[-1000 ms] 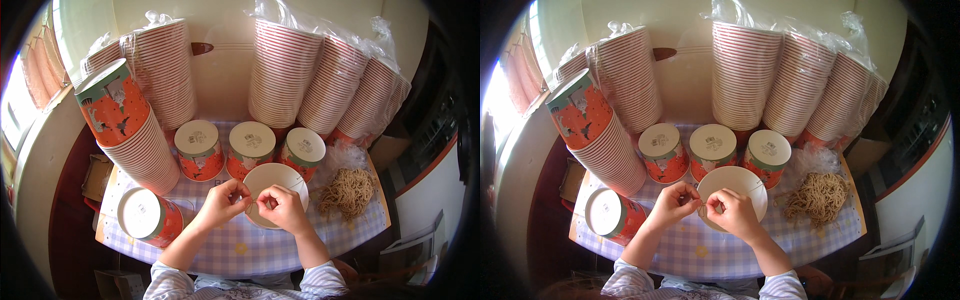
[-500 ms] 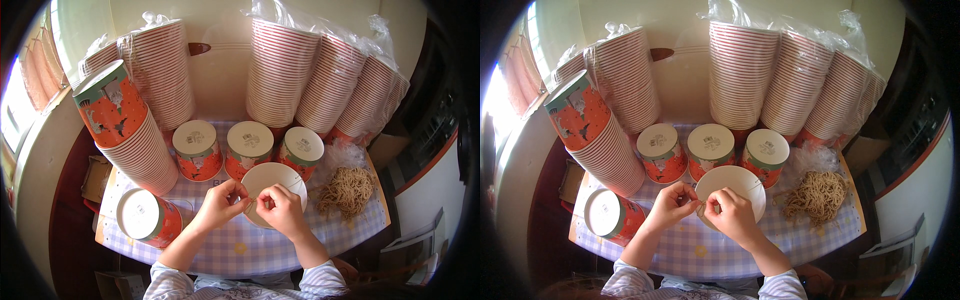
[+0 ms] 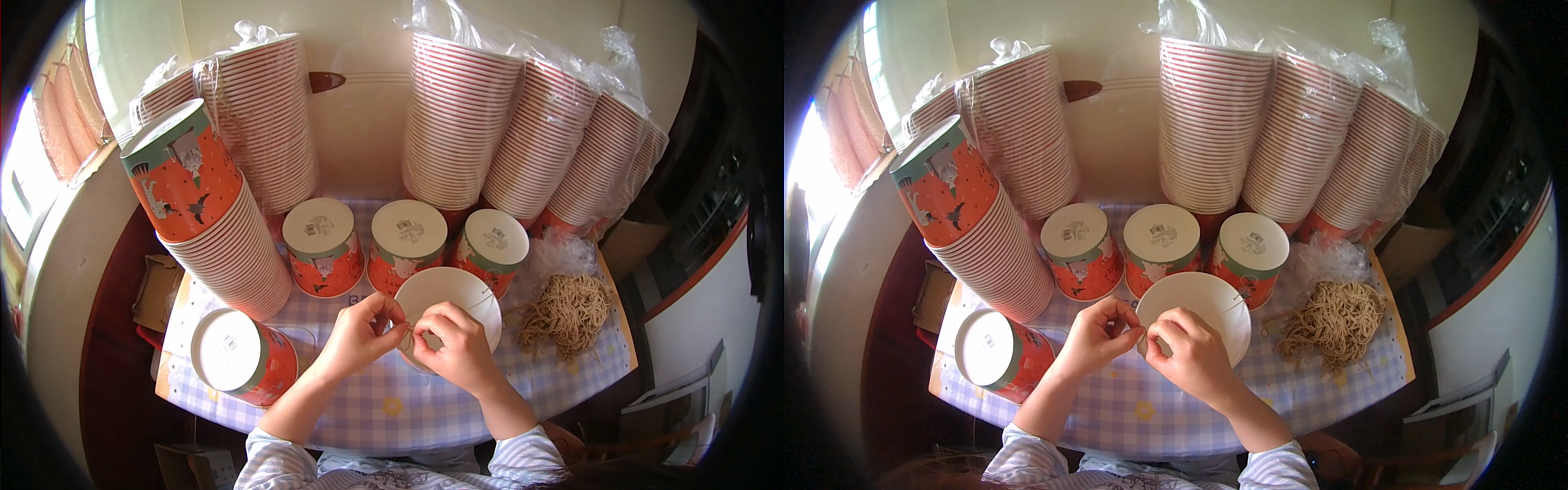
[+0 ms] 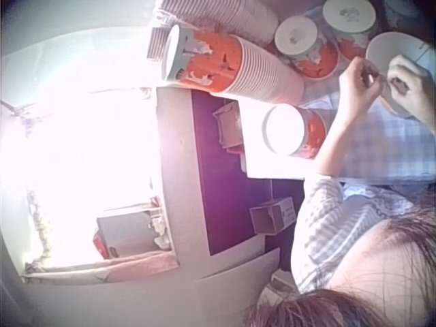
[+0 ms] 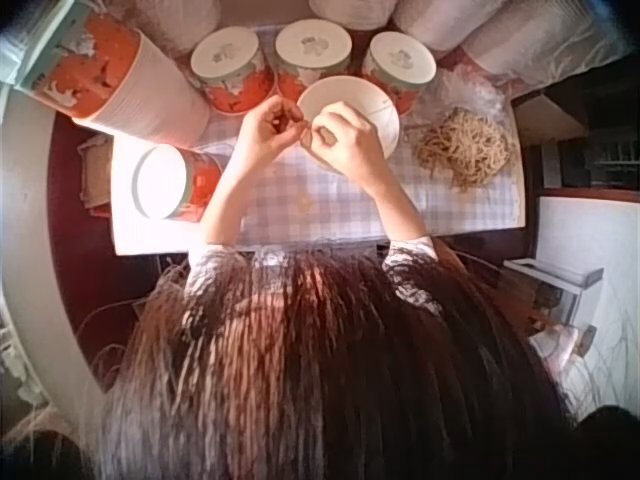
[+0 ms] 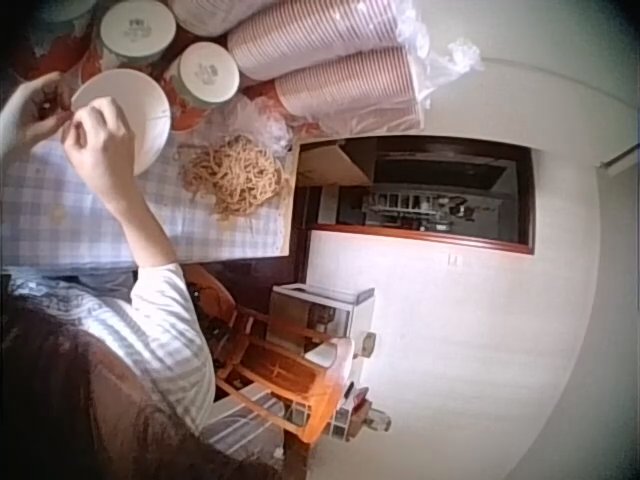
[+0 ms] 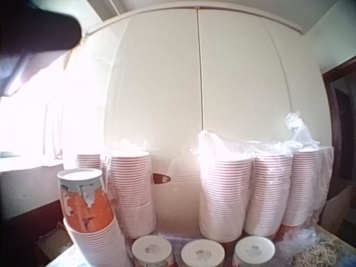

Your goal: Attaching elastic strings to paper buckets.

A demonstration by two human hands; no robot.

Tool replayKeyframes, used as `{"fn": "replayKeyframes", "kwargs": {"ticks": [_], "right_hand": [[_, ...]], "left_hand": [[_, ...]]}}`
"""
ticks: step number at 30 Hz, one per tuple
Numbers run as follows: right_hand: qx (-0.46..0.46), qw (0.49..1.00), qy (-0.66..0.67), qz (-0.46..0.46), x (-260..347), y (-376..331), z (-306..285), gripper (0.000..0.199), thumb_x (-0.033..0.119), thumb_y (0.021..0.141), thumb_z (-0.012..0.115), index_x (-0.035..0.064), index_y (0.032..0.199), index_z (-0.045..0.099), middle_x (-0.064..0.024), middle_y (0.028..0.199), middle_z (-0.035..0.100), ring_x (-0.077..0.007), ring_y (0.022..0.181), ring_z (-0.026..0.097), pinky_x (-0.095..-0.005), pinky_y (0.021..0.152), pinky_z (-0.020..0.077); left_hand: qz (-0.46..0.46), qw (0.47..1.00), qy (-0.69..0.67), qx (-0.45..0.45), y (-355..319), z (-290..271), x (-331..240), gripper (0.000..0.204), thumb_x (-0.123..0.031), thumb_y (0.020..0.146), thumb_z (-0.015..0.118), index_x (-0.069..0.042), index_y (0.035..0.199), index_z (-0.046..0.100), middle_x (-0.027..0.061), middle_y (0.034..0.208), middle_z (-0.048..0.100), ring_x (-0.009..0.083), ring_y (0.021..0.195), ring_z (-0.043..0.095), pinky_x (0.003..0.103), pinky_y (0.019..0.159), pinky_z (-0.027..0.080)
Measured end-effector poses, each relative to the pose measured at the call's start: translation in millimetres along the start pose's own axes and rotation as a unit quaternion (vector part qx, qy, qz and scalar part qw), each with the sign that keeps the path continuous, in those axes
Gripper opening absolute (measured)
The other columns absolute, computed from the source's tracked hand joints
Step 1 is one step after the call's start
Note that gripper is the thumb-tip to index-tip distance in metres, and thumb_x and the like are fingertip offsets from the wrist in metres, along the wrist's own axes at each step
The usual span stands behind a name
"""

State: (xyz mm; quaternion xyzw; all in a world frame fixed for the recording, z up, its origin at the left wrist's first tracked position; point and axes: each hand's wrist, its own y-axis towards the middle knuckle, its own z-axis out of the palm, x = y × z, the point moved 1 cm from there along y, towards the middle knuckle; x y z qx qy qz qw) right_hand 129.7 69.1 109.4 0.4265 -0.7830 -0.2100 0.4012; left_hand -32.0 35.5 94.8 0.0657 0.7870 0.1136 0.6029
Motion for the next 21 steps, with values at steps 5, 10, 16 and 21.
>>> {"fn": "replayKeyframes", "kwargs": {"ticks": [5, 10, 16, 21], "right_hand": [[0.008, 0.999, 0.024, 0.026, -1.8, -0.2, 0.7, 0.015, 0.000, 0.064, 0.068, 0.0049, 0.072, 0.056, -0.0066, 0.078, 0.060, -0.0236, 0.072, 0.060, -0.0319, 0.064, 0.0496], [0.028, 0.998, 0.041, 0.041, -6.4, -1.8, 2.3, 0.015, 0.002, 0.066, 0.068, 0.0042, 0.071, 0.055, -0.0069, 0.077, 0.062, -0.0240, 0.073, 0.061, -0.0323, 0.065, 0.0495], [0.049, 0.994, 0.073, 0.068, -8.9, -2.8, 2.0, 0.015, 0.000, 0.067, 0.069, 0.0032, 0.072, 0.055, -0.0072, 0.075, 0.063, -0.0209, 0.070, 0.063, -0.0301, 0.063, 0.0496], [0.023, 0.982, 0.138, 0.124, -6.5, -1.5, 3.8, 0.016, 0.002, 0.069, 0.068, 0.0034, 0.078, 0.055, -0.0068, 0.076, 0.063, -0.0188, 0.068, 0.063, -0.0291, 0.061, 0.0503]], "left_hand": [[0.003, 1.000, 0.013, 0.002, -0.5, 1.6, -2.7, 0.015, -0.002, 0.070, 0.065, -0.003, 0.082, 0.055, -0.0003, 0.063, 0.051, 0.0039, 0.052, 0.040, 0.021, 0.049, 0.036], [0.012, 1.000, 0.020, -0.001, -0.9, 2.5, -5.4, 0.016, -0.002, 0.069, 0.065, -0.003, 0.082, 0.054, -0.0008, 0.061, 0.049, 0.0039, 0.052, 0.039, 0.021, 0.048, 0.035], [0.002, 0.999, 0.045, 0.009, -1.5, 2.3, -8.3, 0.017, -0.003, 0.069, 0.065, -0.004, 0.082, 0.054, -0.0002, 0.061, 0.049, 0.0051, 0.052, 0.039, 0.022, 0.048, 0.035], [0.021, 0.998, 0.064, 0.000, -1.4, 2.8, -11.6, 0.019, -0.003, 0.068, 0.065, -0.003, 0.083, 0.054, 0.0017, 0.062, 0.050, 0.0075, 0.052, 0.042, 0.023, 0.048, 0.037]]}}
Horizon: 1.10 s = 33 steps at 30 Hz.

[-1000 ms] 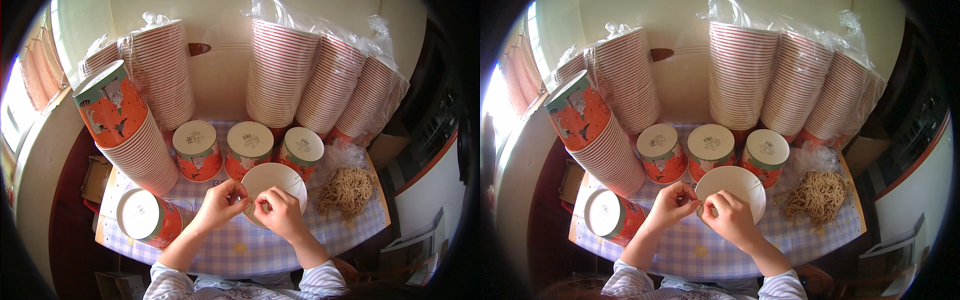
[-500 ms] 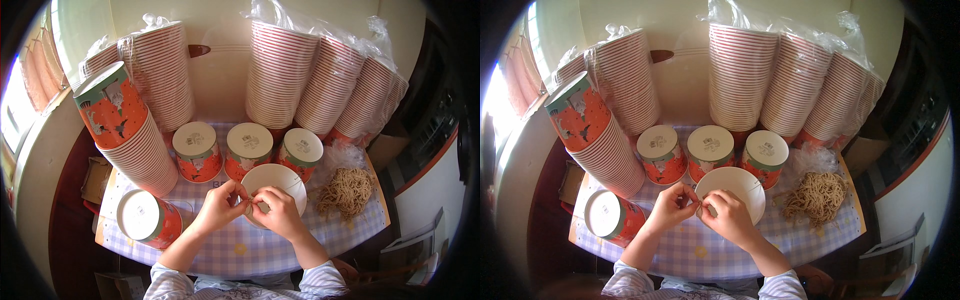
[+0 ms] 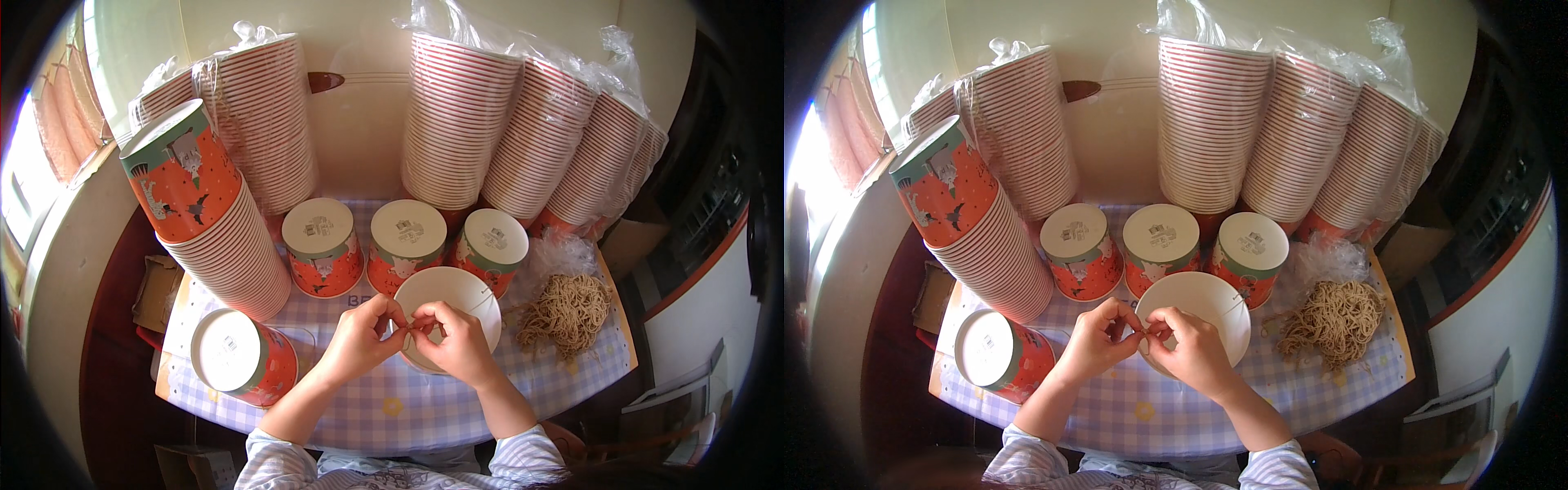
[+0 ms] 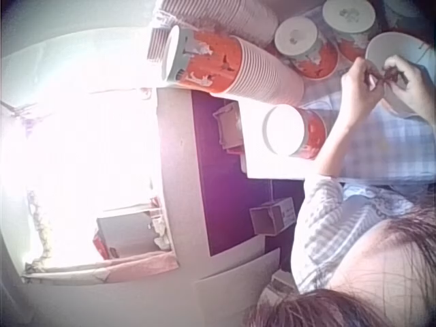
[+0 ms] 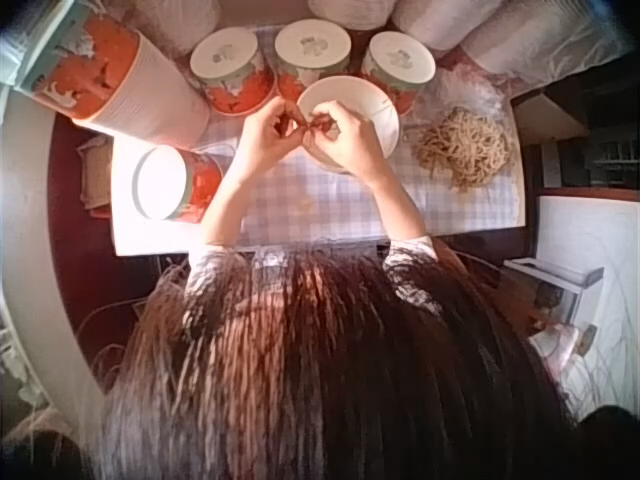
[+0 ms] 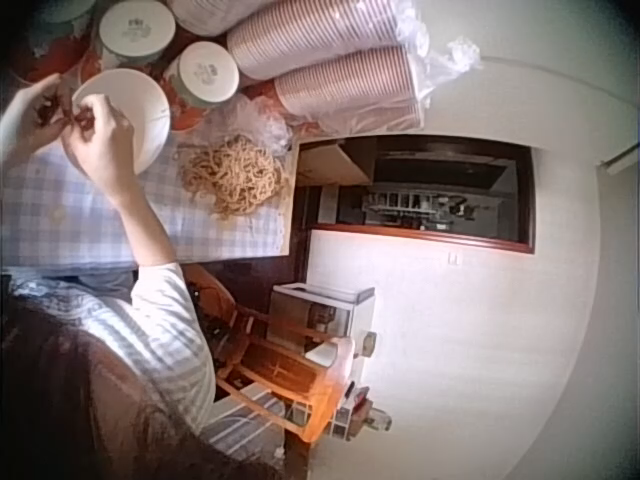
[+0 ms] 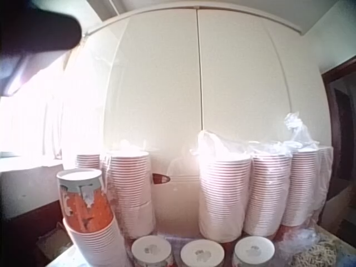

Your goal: Attaching elastic strings to paper buckets.

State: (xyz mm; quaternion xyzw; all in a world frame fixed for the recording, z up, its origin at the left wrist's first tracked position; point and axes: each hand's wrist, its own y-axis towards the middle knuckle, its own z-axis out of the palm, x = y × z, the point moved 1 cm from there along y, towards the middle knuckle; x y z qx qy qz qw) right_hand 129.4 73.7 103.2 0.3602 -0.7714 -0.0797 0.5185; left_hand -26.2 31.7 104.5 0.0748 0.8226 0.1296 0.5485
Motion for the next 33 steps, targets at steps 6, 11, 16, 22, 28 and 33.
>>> {"fn": "replayKeyframes", "kwargs": {"ticks": [6, 11, 16, 22, 28, 33], "right_hand": [[0.033, 0.999, -0.010, -0.027, -0.6, 1.6, -3.5, 0.015, -0.001, 0.070, 0.068, 0.0005, 0.084, 0.061, -0.0074, 0.079, 0.065, -0.0143, 0.069, 0.064, -0.0242, 0.060, 0.0503], [0.039, 0.999, 0.029, 0.000, -0.9, 1.5, -3.2, 0.013, 0.003, 0.072, 0.067, 0.0017, 0.081, 0.059, -0.0076, 0.077, 0.064, -0.0175, 0.069, 0.064, -0.0277, 0.063, 0.0507], [0.046, 0.998, 0.043, 0.010, -1.2, 2.2, -4.9, 0.012, 0.002, 0.072, 0.067, 0.0014, 0.081, 0.059, -0.0071, 0.077, 0.064, -0.0169, 0.069, 0.063, -0.0270, 0.063, 0.0502], [0.031, 0.999, 0.016, -0.012, -4.8, 2.5, -2.0, 0.012, 0.000, 0.070, 0.067, 0.0023, 0.077, 0.057, -0.0067, 0.074, 0.062, -0.0175, 0.068, 0.062, -0.0276, 0.061, 0.0498], [-0.008, 0.998, -0.046, -0.052, -2.9, 3.0, -0.2, 0.015, -0.001, 0.067, 0.068, 0.0040, 0.074, 0.055, -0.0061, 0.071, 0.060, -0.0190, 0.066, 0.060, -0.0291, 0.059, 0.0491], [-0.030, 0.993, -0.086, -0.073, -3.7, 1.9, 1.2, 0.017, -0.001, 0.066, 0.068, 0.0052, 0.073, 0.054, -0.0052, 0.069, 0.058, -0.0195, 0.064, 0.059, -0.0305, 0.057, 0.0483]], "left_hand": [[-0.003, 1.000, 0.014, -0.006, -1.1, -0.2, -0.8, 0.019, -0.002, 0.068, 0.065, -0.003, 0.083, 0.054, 0.0030, 0.066, 0.053, 0.0084, 0.053, 0.044, 0.024, 0.049, 0.038], [0.009, 1.000, 0.010, -0.016, -1.3, 0.9, -1.8, 0.019, 0.000, 0.066, 0.066, -0.003, 0.081, 0.054, 0.0011, 0.066, 0.052, 0.0067, 0.052, 0.041, 0.022, 0.048, 0.036], [0.019, 0.999, 0.009, -0.024, -1.3, 0.9, -3.1, 0.020, 0.001, 0.065, 0.067, -0.003, 0.080, 0.055, -0.0010, 0.065, 0.051, 0.0049, 0.052, 0.039, 0.021, 0.047, 0.034], [0.010, 1.000, 0.013, -0.020, -2.2, 0.1, -1.6, 0.018, -0.002, 0.068, 0.065, -0.003, 0.082, 0.054, 0.0037, 0.068, 0.054, 0.0094, 0.053, 0.044, 0.025, 0.050, 0.039], [0.021, 0.999, 0.012, -0.033, -2.7, 1.8, -3.5, 0.018, 0.001, 0.066, 0.067, -0.004, 0.078, 0.054, -0.0008, 0.068, 0.054, 0.0049, 0.052, 0.039, 0.020, 0.046, 0.034], [0.022, 0.999, 0.030, -0.026, -4.5, 4.3, -2.5, 0.019, -0.003, 0.068, 0.067, -0.004, 0.082, 0.054, 0.0034, 0.069, 0.055, 0.0096, 0.052, 0.044, 0.024, 0.048, 0.039]]}}
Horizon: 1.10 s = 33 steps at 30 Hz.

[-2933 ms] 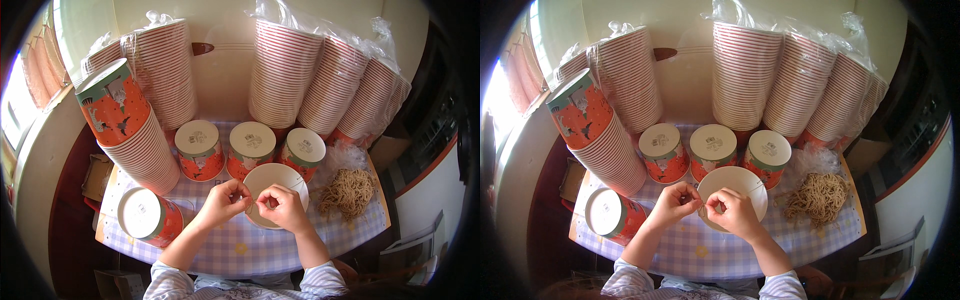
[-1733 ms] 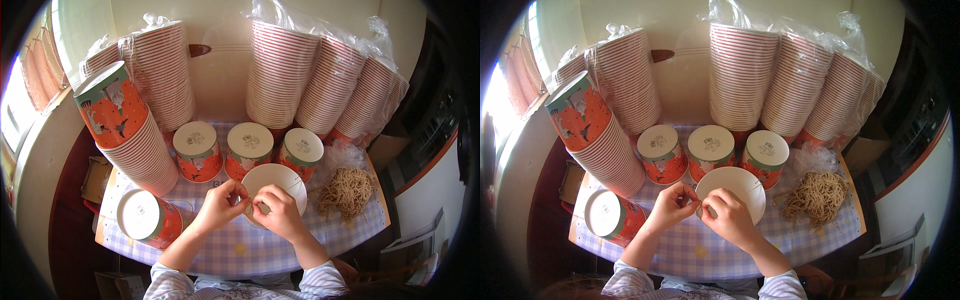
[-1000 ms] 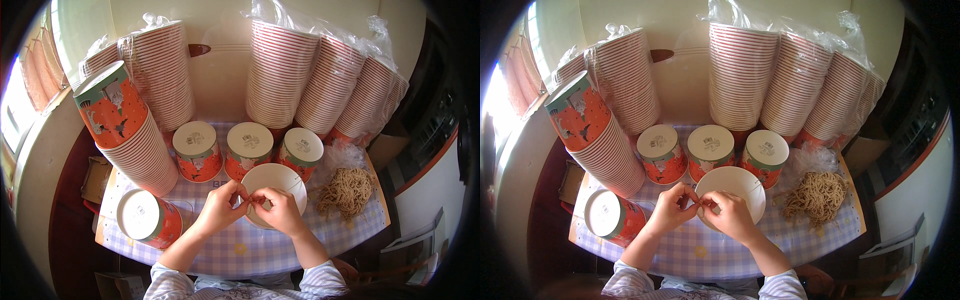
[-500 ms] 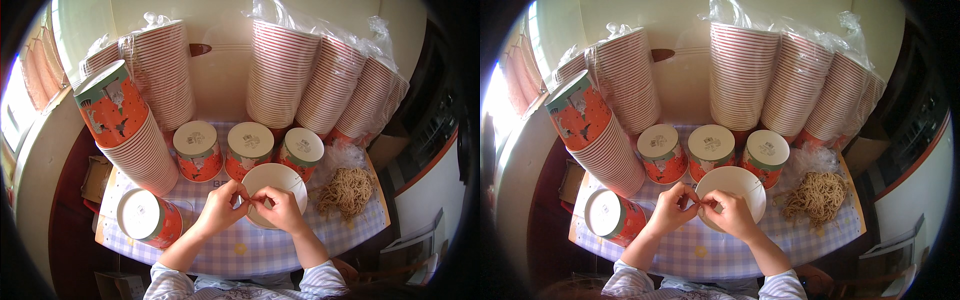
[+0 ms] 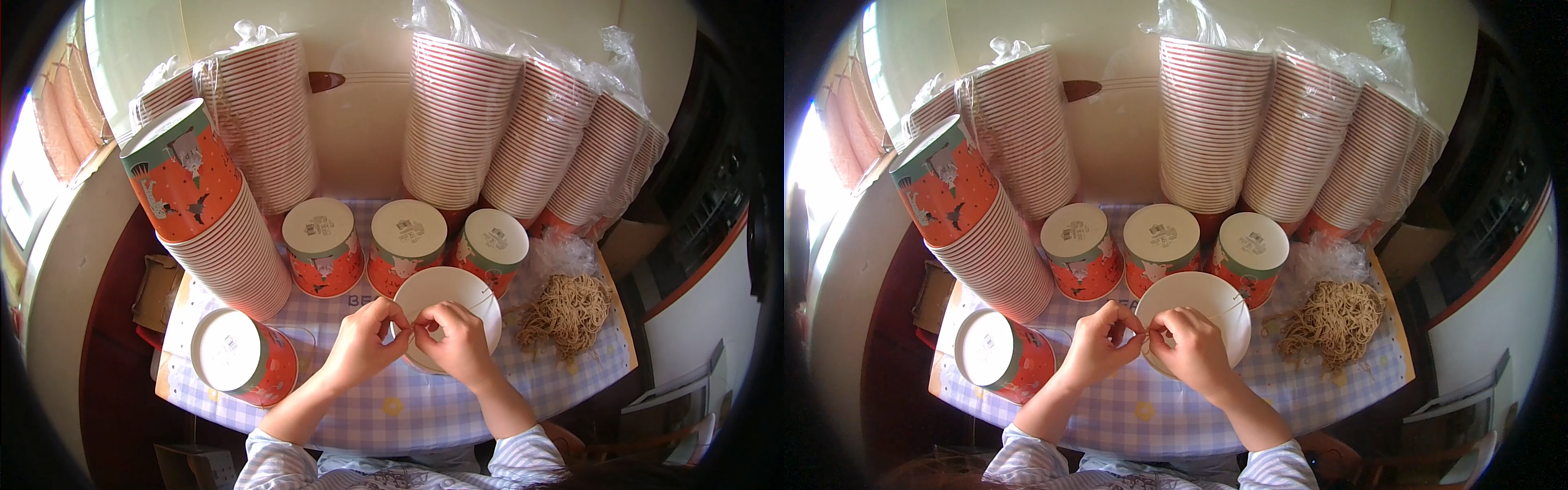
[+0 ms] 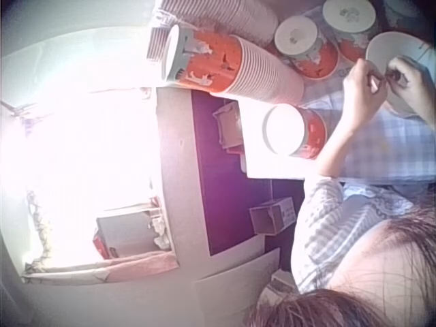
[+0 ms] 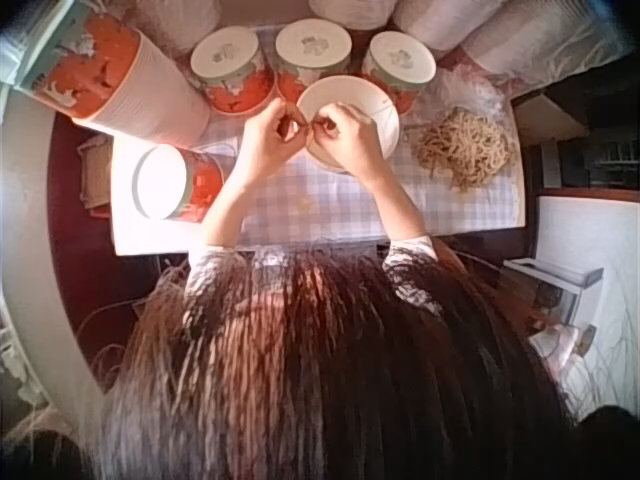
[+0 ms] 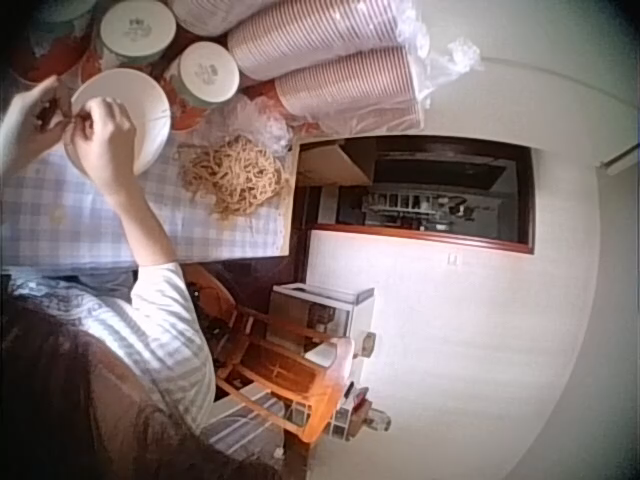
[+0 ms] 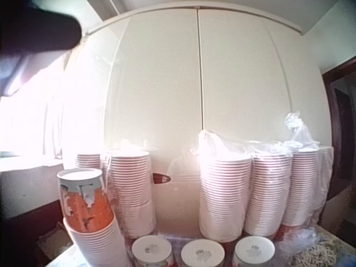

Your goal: Attaching elastic strings to paper buckets.

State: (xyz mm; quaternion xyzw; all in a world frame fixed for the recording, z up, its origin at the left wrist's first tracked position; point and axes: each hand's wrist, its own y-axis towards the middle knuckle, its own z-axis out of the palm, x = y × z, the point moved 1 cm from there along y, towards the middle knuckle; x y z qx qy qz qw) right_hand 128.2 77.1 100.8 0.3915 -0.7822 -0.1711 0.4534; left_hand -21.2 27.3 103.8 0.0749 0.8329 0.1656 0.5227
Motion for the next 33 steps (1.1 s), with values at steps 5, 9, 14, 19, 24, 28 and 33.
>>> {"fn": "replayKeyframes", "kwargs": {"ticks": [5, 9, 14, 19, 24, 28, 33], "right_hand": [[-0.011, 1.000, -0.021, -0.014, 0.9, -1.4, 1.1, 0.018, -0.001, 0.066, 0.067, 0.0055, 0.077, 0.054, -0.0054, 0.071, 0.058, -0.0208, 0.065, 0.059, -0.0320, 0.057, 0.0480], [-0.015, 1.000, -0.005, -0.005, -1.8, -1.5, 0.6, 0.018, -0.001, 0.067, 0.067, 0.0053, 0.078, 0.054, -0.0059, 0.071, 0.058, -0.0218, 0.066, 0.060, -0.0323, 0.057, 0.0480], [-0.003, 1.000, 0.030, -0.006, 2.2, 0.5, -0.4, 0.017, -0.002, 0.071, 0.066, 0.0045, 0.079, 0.053, -0.0069, 0.071, 0.058, -0.0229, 0.066, 0.060, -0.0321, 0.056, 0.0475], [-0.001, 0.999, 0.034, -0.011, 0.7, 0.1, -0.3, 0.016, -0.002, 0.072, 0.065, 0.0045, 0.079, 0.053, -0.0075, 0.071, 0.057, -0.0236, 0.065, 0.059, -0.0321, 0.057, 0.0471], [-0.001, 0.999, 0.038, -0.014, 0.1, 0.0, 0.0, 0.015, -0.002, 0.073, 0.065, 0.0045, 0.079, 0.053, -0.0079, 0.072, 0.057, -0.0242, 0.065, 0.059, -0.0323, 0.057, 0.0471], [0.004, 0.999, 0.040, -0.008, 0.4, 0.0, -0.3, 0.015, -0.002, 0.073, 0.065, 0.0043, 0.080, 0.054, -0.0081, 0.072, 0.058, -0.0244, 0.066, 0.060, -0.0325, 0.058, 0.0474], [0.007, 0.999, 0.047, 0.002, 0.7, 0.4, -1.9, 0.015, -0.001, 0.073, 0.066, 0.0041, 0.081, 0.054, -0.0078, 0.073, 0.059, -0.0242, 0.067, 0.060, -0.0323, 0.058, 0.0477]], "left_hand": [[0.005, 1.000, -0.020, 0.010, -0.2, -0.8, 1.3, 0.017, -0.004, 0.070, 0.066, -0.004, 0.082, 0.054, 0.0036, 0.067, 0.055, 0.0092, 0.052, 0.046, 0.025, 0.048, 0.040], [0.007, 0.995, -0.096, 0.026, 1.3, -3.0, 4.2, 0.015, -0.005, 0.075, 0.065, -0.003, 0.084, 0.054, 0.0039, 0.067, 0.058, 0.0084, 0.054, 0.050, 0.024, 0.051, 0.043], [-0.010, 0.997, -0.075, 0.023, 2.9, -9.5, 7.5, 0.015, -0.005, 0.076, 0.065, -0.003, 0.087, 0.055, 0.0038, 0.070, 0.059, 0.0082, 0.055, 0.051, 0.023, 0.052, 0.044], [-0.019, 0.999, -0.017, 0.043, 7.8, -13.0, 5.0, 0.020, -0.005, 0.074, 0.066, -0.003, 0.091, 0.057, 0.0030, 0.072, 0.059, 0.0088, 0.057, 0.050, 0.023, 0.053, 0.044], [0.032, 0.997, 0.001, 0.066, 9.4, -12.7, 5.1, 0.020, -0.005, 0.073, 0.065, -0.005, 0.094, 0.063, 0.0040, 0.076, 0.060, 0.0112, 0.058, 0.053, 0.024, 0.054, 0.045], [0.043, 0.997, -0.016, 0.054, 8.8, -11.2, 6.0, 0.016, -0.001, 0.073, 0.066, -0.005, 0.089, 0.065, 0.0014, 0.074, 0.058, 0.0064, 0.058, 0.050, 0.021, 0.052, 0.041], [0.038, 0.998, -0.017, 0.037, 8.9, -10.7, 7.9, 0.011, -0.003, 0.077, 0.065, -0.003, 0.088, 0.064, 0.0027, 0.075, 0.058, 0.0076, 0.061, 0.054, 0.022, 0.053, 0.043]]}}
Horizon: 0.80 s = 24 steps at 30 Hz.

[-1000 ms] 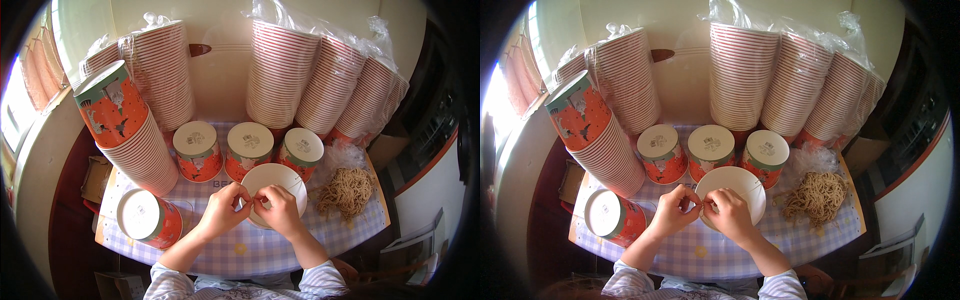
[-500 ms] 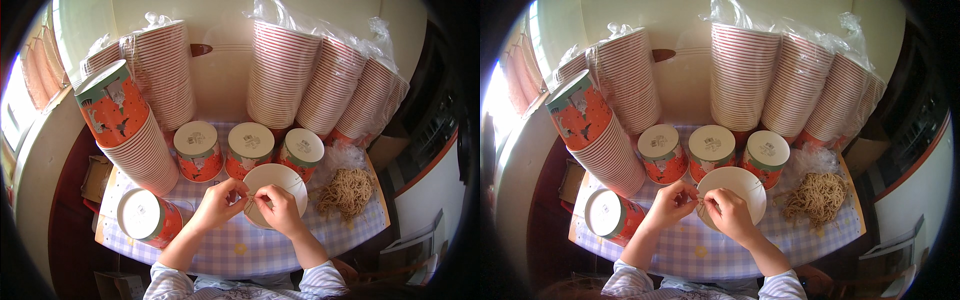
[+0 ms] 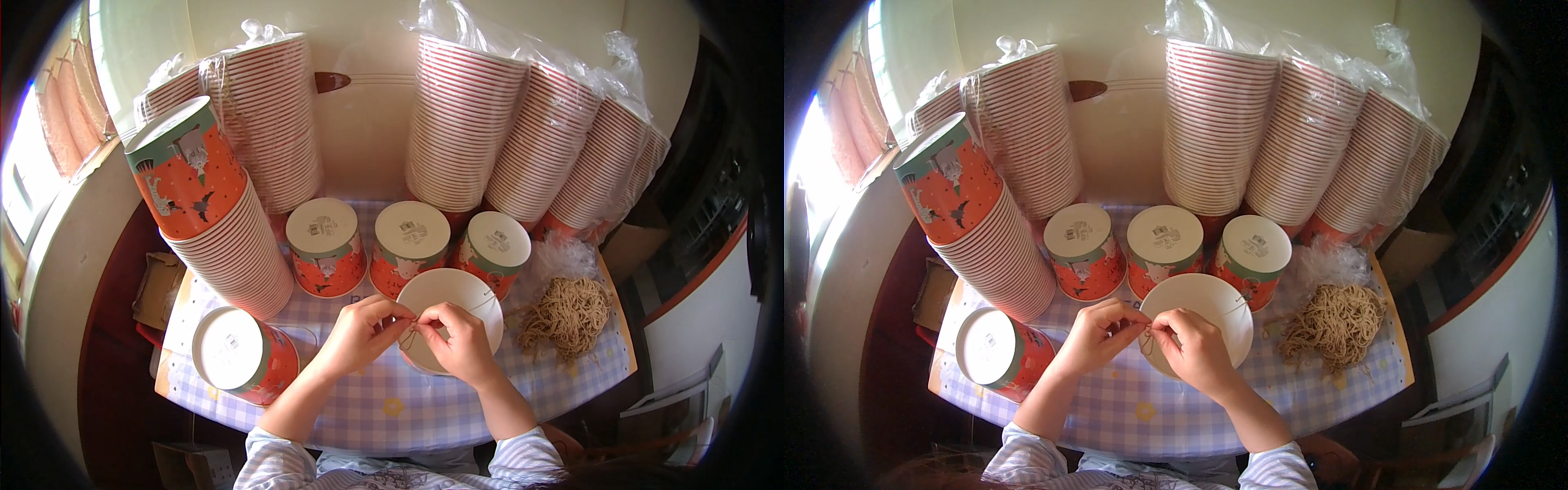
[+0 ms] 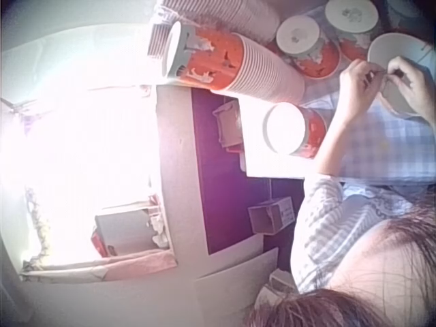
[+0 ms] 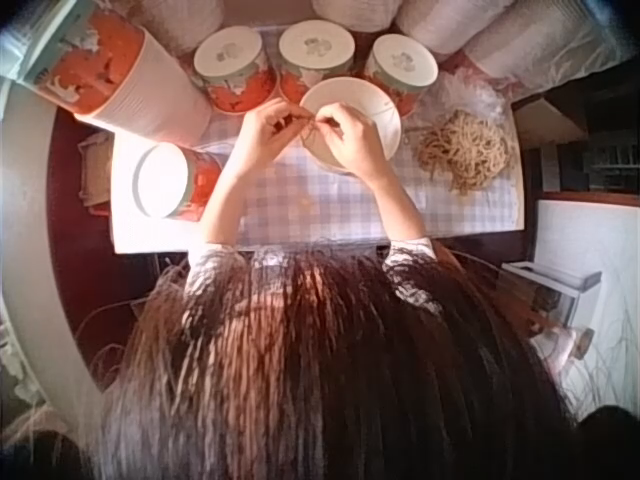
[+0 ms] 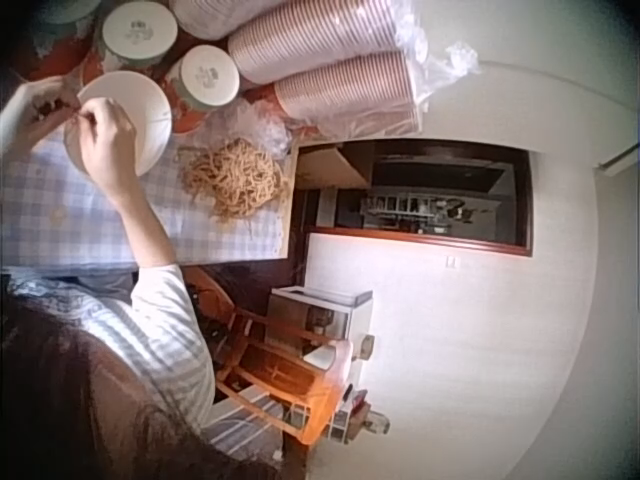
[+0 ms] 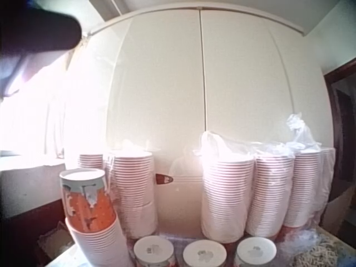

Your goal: Attaching elastic strings to paper buckets.

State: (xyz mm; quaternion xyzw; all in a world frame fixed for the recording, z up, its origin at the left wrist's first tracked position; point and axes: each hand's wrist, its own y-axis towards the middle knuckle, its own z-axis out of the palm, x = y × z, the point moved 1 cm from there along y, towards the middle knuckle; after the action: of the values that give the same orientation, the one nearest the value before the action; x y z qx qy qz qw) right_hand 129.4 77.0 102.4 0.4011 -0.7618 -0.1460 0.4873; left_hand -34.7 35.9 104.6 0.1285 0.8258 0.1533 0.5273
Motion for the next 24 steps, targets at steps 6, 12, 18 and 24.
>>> {"fn": "replayKeyframes", "kwargs": {"ticks": [6, 12, 18, 24], "right_hand": [[0.037, 0.999, 0.023, 0.006, 0.0, 0.2, -3.5, 0.015, 0.001, 0.073, 0.067, 0.0039, 0.082, 0.055, -0.0077, 0.075, 0.061, -0.0228, 0.071, 0.062, -0.0306, 0.061, 0.0487], [0.093, 0.968, 0.204, 0.111, -10.5, -2.8, -1.7, 0.019, 0.005, 0.080, 0.065, 0.0010, 0.092, 0.052, -0.0066, 0.085, 0.063, -0.0151, 0.082, 0.063, -0.0258, 0.071, 0.0505], [0.149, 0.896, 0.369, 0.199, -20.2, -3.7, -5.6, 0.018, 0.007, 0.087, 0.057, -0.0023, 0.102, 0.053, -0.0047, 0.089, 0.061, -0.0109, 0.086, 0.059, -0.0238, 0.077, 0.0485], [0.199, 0.889, 0.355, 0.211, -20.2, -2.9, -6.8, 0.015, 0.007, 0.088, 0.055, -0.0039, 0.099, 0.058, -0.0049, 0.087, 0.063, -0.0101, 0.083, 0.059, -0.0235, 0.075, 0.0484]], "left_hand": [[-0.018, 1.000, -0.003, 0.019, -1.2, -0.8, -2.1, 0.011, -0.005, 0.078, 0.065, -0.002, 0.088, 0.062, 0.0064, 0.079, 0.059, 0.0139, 0.062, 0.057, 0.025, 0.054, 0.046], [-0.013, 0.999, -0.021, 0.021, -2.1, -0.4, -3.0, 0.012, -0.006, 0.077, 0.066, -0.002, 0.088, 0.061, 0.0066, 0.082, 0.056, 0.0129, 0.065, 0.056, 0.025, 0.056, 0.045], [0.047, 0.999, -0.017, 0.009, -2.4, 5.6, -0.6, 0.012, -0.004, 0.077, 0.065, -0.004, 0.089, 0.063, 0.0066, 0.083, 0.056, 0.0155, 0.067, 0.055, 0.026, 0.059, 0.045], [0.038, 0.999, -0.010, 0.004, -3.8, 7.7, -2.5, 0.011, -0.003, 0.078, 0.064, -0.004, 0.089, 0.062, 0.0065, 0.083, 0.055, 0.0165, 0.068, 0.055, 0.026, 0.059, 0.045]]}}
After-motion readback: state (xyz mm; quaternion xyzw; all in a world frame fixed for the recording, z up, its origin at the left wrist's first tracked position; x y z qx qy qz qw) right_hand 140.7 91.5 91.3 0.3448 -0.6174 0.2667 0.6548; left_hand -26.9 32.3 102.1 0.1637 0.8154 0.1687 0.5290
